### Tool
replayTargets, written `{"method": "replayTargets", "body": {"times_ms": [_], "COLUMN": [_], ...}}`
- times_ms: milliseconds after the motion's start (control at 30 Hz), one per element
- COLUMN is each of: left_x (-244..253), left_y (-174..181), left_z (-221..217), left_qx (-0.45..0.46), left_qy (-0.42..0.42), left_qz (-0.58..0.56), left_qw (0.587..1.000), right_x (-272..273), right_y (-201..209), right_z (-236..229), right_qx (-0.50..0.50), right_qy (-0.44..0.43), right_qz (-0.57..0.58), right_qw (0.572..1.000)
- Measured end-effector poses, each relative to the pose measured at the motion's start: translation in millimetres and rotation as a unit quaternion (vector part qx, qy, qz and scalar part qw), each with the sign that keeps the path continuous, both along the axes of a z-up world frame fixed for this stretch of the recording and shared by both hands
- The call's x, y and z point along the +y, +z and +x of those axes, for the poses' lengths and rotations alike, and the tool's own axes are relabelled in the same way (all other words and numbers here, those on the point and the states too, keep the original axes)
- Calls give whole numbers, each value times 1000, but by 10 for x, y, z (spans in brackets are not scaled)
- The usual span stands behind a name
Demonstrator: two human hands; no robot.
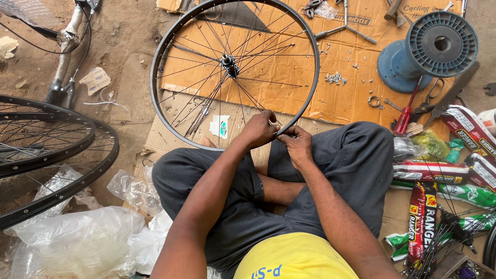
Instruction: The person sits on the ground and laces a bicycle wheel by inserting spokes through the rim and hub, then tightening the nipples by hand. The person works methodically around the wheel, adjusting spoke tension and alignment.
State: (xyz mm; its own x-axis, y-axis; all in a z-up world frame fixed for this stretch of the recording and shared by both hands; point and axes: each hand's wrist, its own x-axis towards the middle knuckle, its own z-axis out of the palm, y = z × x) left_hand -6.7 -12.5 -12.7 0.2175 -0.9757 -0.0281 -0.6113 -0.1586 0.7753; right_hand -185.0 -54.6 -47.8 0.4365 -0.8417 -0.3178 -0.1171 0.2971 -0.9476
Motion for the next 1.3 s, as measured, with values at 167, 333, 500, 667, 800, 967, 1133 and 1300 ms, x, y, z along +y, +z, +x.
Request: {"method": "replayTargets", "body": {"times_ms": [167,333,500,667,800,967,1133,1300], "left_x": [-127,-183,-198,-189,-214,-185,-185,-184], "left_y": [-60,-259,-381,-352,-369,-298,-292,-365], "left_z": [36,-38,-57,-98,-130,-108,-144,-105], "left_qx": [225,32,188,38,218,13,181,-8], "left_qy": [-77,-62,-70,-26,-91,-31,-66,-34], "left_qz": [207,164,137,147,152,159,143,168], "left_qw": [949,984,970,988,960,987,971,985], "right_x": [-18,-46,-67,-77,-83,-107,-113,-152], "right_y": [-2,-42,-112,-127,-91,12,10,42], "right_z": [-75,-68,-109,-69,-131,-98,-178,-110], "right_qx": [2,-1,-2,-22,-4,25,18,53], "right_qy": [7,-3,1,-4,-5,35,27,57], "right_qz": [20,24,22,30,40,47,40,69], "right_qw": [1000,1000,1000,999,999,998,999,995]}}
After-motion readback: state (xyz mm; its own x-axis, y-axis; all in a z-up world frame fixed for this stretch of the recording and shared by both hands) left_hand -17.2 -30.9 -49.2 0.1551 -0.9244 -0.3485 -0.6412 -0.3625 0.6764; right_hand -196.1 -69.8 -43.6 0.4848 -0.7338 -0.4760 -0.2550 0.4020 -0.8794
